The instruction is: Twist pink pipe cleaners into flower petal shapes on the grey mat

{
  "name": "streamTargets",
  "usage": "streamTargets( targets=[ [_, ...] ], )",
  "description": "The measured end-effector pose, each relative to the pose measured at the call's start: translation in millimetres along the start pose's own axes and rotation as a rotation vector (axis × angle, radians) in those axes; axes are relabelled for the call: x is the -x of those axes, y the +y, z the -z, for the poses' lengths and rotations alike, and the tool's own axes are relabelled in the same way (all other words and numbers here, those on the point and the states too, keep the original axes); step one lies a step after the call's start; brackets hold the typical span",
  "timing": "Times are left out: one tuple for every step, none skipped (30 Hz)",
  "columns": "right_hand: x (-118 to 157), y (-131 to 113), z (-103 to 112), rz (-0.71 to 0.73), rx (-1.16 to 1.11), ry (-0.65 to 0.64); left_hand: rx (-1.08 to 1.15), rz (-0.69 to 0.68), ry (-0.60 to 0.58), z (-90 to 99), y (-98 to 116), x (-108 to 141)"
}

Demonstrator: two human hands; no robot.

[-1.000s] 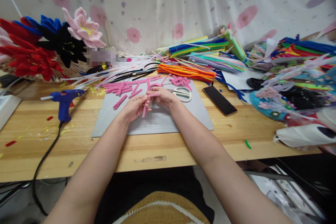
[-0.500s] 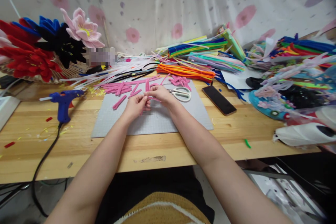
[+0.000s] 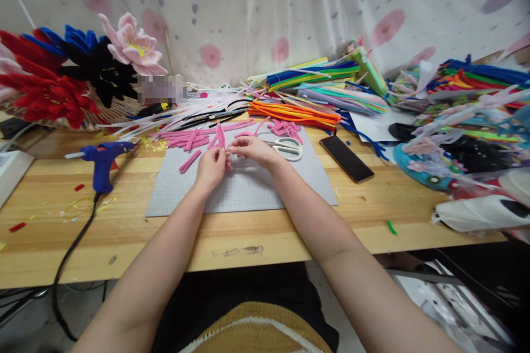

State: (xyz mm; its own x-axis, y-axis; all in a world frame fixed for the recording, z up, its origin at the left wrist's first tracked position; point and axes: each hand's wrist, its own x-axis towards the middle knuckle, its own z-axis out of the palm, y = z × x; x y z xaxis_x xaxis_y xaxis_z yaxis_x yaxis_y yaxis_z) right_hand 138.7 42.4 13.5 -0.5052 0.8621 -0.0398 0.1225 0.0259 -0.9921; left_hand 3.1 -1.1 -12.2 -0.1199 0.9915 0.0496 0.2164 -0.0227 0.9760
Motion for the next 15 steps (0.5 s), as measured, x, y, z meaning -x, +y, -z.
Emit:
streamTargets(
  targets=[
    [0.6, -0.6, 1.4, -0.002, 0.006, 0.008, 0.066, 0.025, 0.004, 0.4, 0.2, -0.8],
    [0.9, -1.0, 2.3, -0.003, 0.012, 0.028, 0.121, 0.046, 0.008, 0.6, 1.2, -1.0],
    [0.8, -1.1, 2.7, -0.003, 0.018, 0.053, 0.162, 0.06, 0.012, 0.6, 2.8, -0.7],
    [0.6, -1.0, 2.9, -0.005, 0.023, 0.078, 0.194, 0.067, 0.018, 0.4, 4.7, 0.0],
    [0.2, -0.8, 2.7, -0.008, 0.029, 0.103, 0.222, 0.072, 0.023, 0.3, 6.6, 0.8],
    [-0.1, -0.7, 2.3, -0.009, 0.035, 0.126, 0.246, 0.077, 0.025, 0.3, 8.1, 1.6],
    [-0.4, -0.6, 1.8, -0.009, 0.043, 0.143, 0.264, 0.084, 0.021, 0.6, 9.2, 2.3],
    [-0.7, -0.6, 1.3, -0.007, 0.052, 0.154, 0.274, 0.09, 0.015, 1.0, 9.8, 2.7],
    [-0.8, -0.7, 0.8, -0.006, 0.061, 0.157, 0.277, 0.095, 0.011, 1.7, 9.9, 2.9],
    [-1.0, -0.9, 0.2, -0.007, 0.068, 0.148, 0.273, 0.101, 0.008, 2.5, 9.7, 2.9],
    [-1.1, -1.1, -0.2, -0.008, 0.071, 0.133, 0.268, 0.106, 0.005, 3.4, 9.3, 2.6],
    [-1.1, -1.4, -0.6, -0.007, 0.072, 0.118, 0.265, 0.115, 0.003, 4.3, 9.0, 2.2],
    [-1.1, -1.6, -0.9, -0.002, 0.07, 0.104, 0.272, 0.129, 0.002, 5.3, 8.9, 1.7],
    [-1.1, -1.9, -0.9, 0.007, 0.065, 0.098, 0.291, 0.149, -0.002, 6.2, 9.0, 1.2],
    [-0.9, -2.2, -0.8, 0.02, 0.06, 0.1, 0.321, 0.172, -0.006, 7.1, 9.3, 0.5]
  ],
)
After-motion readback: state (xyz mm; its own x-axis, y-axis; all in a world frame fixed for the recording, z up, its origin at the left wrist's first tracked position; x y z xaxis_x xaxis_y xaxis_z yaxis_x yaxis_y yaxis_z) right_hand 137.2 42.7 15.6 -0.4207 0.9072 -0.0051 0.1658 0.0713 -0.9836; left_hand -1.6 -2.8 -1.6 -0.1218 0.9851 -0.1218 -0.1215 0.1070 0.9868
